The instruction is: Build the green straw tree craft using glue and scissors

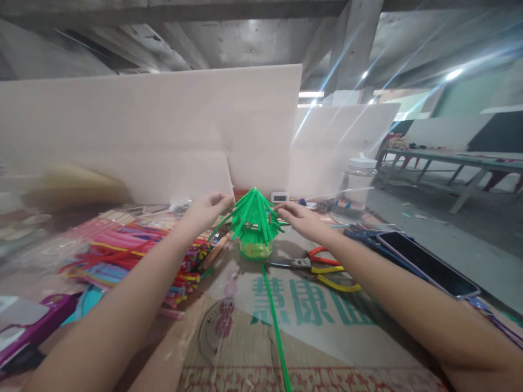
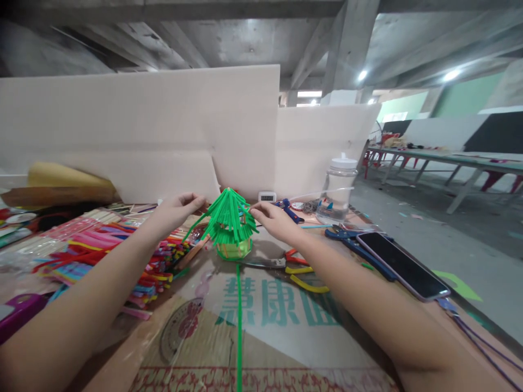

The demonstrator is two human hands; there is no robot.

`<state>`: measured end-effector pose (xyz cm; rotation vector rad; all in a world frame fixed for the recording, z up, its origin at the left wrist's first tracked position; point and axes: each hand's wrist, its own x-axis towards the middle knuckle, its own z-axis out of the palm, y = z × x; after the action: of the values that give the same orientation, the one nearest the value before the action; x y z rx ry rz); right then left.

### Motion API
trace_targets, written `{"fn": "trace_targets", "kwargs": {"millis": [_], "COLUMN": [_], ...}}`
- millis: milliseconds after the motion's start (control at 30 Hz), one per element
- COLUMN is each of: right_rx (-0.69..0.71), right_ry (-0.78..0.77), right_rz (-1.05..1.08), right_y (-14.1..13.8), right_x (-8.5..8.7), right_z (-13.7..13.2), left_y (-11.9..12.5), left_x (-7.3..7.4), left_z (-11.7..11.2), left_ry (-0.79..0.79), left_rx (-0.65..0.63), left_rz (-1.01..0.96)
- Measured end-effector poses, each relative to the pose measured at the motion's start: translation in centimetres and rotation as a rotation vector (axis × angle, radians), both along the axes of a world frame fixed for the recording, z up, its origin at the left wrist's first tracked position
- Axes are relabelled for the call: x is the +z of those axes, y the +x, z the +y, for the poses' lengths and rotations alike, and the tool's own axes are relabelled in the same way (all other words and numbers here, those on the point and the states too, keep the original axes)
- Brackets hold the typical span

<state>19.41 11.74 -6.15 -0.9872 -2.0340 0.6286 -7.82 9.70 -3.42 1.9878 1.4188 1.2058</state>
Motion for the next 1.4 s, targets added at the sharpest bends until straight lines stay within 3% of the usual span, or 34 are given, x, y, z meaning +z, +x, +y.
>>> {"fn": "trace_targets", "kwargs": {"millis": [133,267,467,733,900,1033,1133,1400], "right_rx": [0.07,0.158,0.114,-0.018,-0.019,-0.019,-0.041,-0.019], "right_ry": [-0.118,-0.228,-0.287,-0.387,-0.469,-0.496,-0.504,-0.656], "right_rz": [-0.053,-0.061,0.388,0.641,0.62,0.558,0.535,0.407], "right_y": [1.3,2.0,0.4,0.7,1.1,1.8,2.2,3.3], "right_x": [0.0,-0.6,-1.9,-3.4,-3.2,-3.0,-3.2,-3.9], "right_z": [0.6,1.0,2.3,4.2,4.2,4.2,4.6,5.5], "left_y": [-1.0,-1.1,0.6,4.2,3.1,2.0,1.8,3.3], "left_x": [0.2,0.6,-0.2,-1.4,-0.6,0.3,0.2,-0.7], "left_z": [0.1,-0.6,-1.0,-1.9,-2.0,-2.0,-1.9,-2.3], "left_ry": [-0.052,-0.19,-0.185,-0.187,-0.209,-0.155,-0.048,-0.015], "left_rx": [0.005,-0.156,-0.167,-0.25,-0.257,-0.075,-0.006,-0.178], "left_rz": [0.131,0.235,0.056,-0.057,-0.015,0.091,0.169,0.304]}}
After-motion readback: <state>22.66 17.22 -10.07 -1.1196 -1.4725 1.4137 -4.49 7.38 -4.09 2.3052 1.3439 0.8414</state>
